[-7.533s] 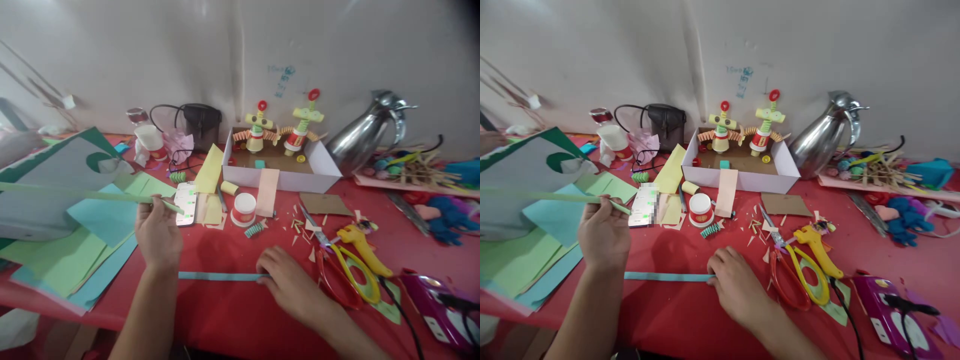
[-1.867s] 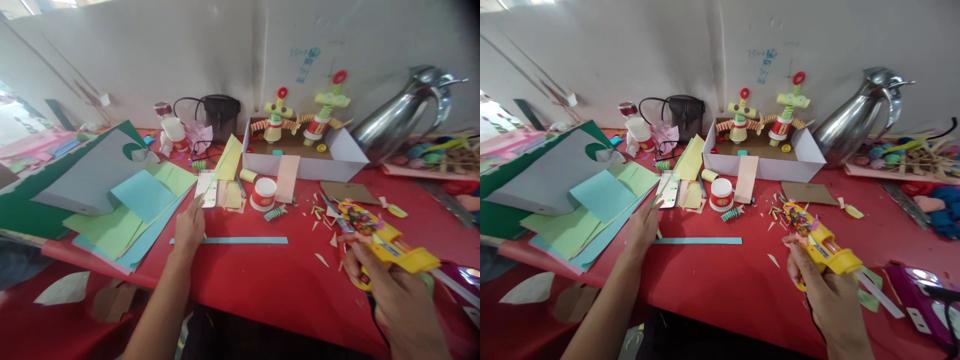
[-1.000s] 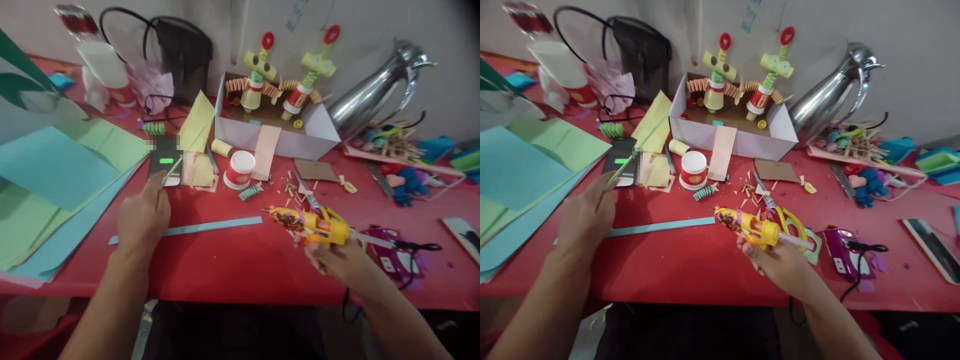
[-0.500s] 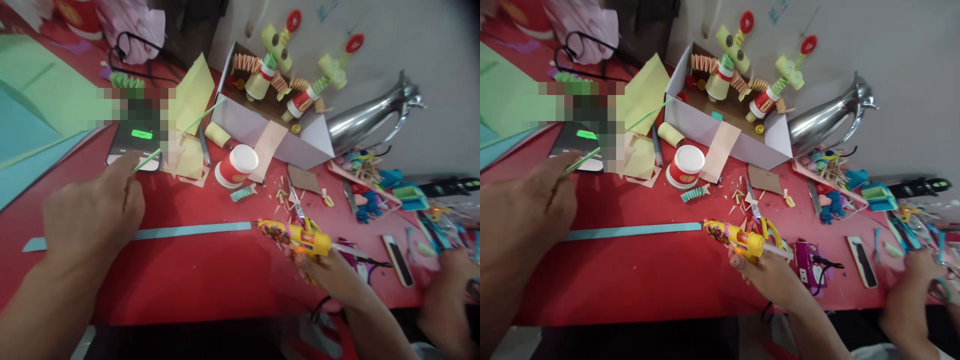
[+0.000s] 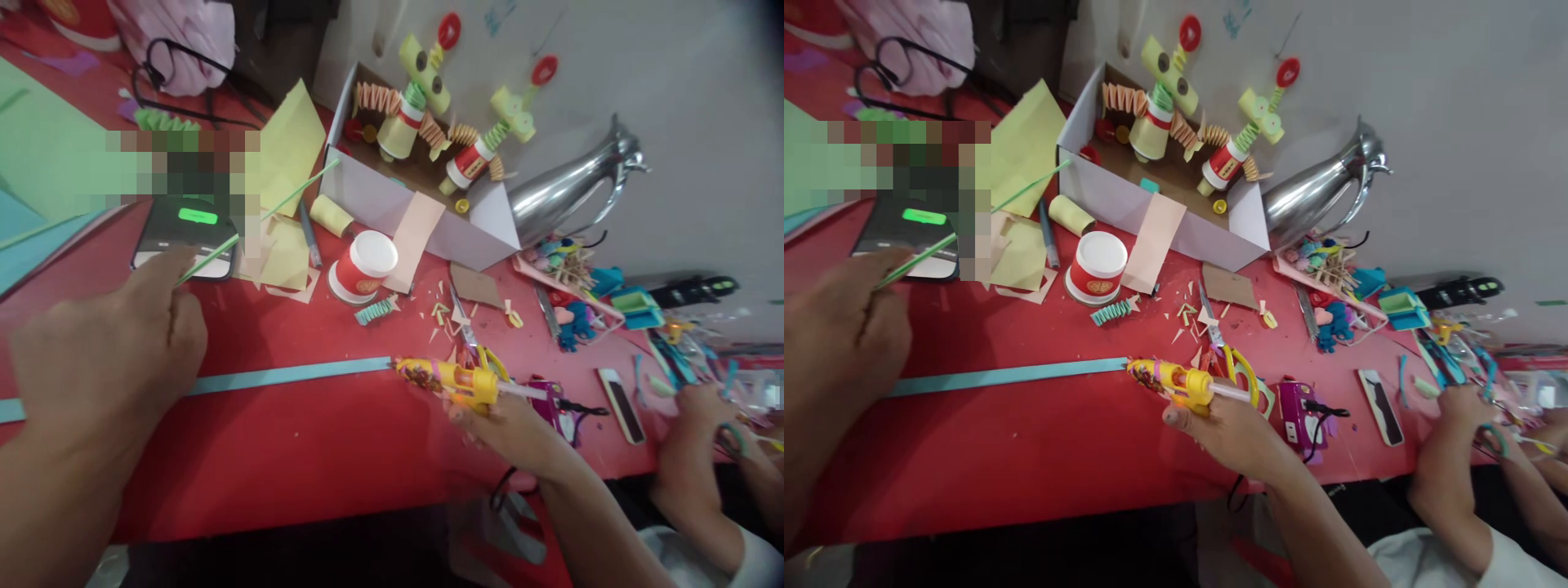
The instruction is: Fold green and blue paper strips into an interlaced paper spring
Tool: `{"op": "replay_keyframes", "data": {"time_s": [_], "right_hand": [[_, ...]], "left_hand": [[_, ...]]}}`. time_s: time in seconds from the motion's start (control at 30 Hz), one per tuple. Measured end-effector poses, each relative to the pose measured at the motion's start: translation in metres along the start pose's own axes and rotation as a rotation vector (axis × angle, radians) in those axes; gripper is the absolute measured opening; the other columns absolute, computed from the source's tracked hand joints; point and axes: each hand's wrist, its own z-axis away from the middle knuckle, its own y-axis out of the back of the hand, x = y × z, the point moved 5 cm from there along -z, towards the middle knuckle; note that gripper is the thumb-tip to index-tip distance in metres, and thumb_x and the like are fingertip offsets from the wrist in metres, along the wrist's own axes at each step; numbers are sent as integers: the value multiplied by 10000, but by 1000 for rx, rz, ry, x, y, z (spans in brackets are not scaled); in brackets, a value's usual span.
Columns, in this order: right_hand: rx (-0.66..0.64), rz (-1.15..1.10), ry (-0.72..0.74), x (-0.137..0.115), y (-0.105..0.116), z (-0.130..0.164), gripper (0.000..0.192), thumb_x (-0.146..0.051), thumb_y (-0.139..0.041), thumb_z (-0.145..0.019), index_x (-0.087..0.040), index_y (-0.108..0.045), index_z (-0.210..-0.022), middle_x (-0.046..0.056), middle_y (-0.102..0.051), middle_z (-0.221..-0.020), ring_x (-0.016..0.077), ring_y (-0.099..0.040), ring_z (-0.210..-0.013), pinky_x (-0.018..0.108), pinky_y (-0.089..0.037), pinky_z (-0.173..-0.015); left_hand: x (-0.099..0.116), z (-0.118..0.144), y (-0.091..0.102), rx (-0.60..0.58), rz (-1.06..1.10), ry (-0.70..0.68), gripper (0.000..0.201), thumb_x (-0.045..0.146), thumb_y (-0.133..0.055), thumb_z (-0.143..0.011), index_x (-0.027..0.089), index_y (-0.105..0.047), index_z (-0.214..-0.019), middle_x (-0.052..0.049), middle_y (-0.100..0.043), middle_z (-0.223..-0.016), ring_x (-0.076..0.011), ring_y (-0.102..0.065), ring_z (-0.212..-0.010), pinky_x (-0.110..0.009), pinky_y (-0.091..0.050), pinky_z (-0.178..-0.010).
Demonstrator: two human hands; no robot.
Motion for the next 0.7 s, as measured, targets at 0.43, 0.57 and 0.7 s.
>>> {"op": "replay_keyframes", "data": {"time_s": [0.43, 0.57, 0.7], "right_hand": [[-21, -17, -119, 7, -2, 0, 444, -659, -513, -863, -279, -740, -909, 63, -755, -975, 282, -686, -960, 413, -517, -855], [-25, -10, -87, 5, -1, 1, 462, -680, -503, -859, -286, -743, -886, 52, -755, -938, 268, -689, -907, 387, -521, -806], [-11, -17, -88, 5, 0, -1, 447, -658, -510, -873, -276, -736, -823, 40, -740, -829, 241, -684, -815, 353, -518, -744]], "left_hand": [[9, 1, 5, -17, -322, -61, 602, 440, -219, -920, 236, -576, -1359, -55, -442, -600, -318, -573, -660, -369, -369, -580], [10, 1, 5, -9, -332, -58, 589, 450, -241, -918, 252, -574, -1361, -51, -445, -600, -313, -566, -661, -363, -350, -575], [10, 1, 5, -4, -345, -48, 586, 433, -241, -917, 249, -566, -1368, -40, -405, -579, -313, -564, -665, -350, -337, -572]]}}
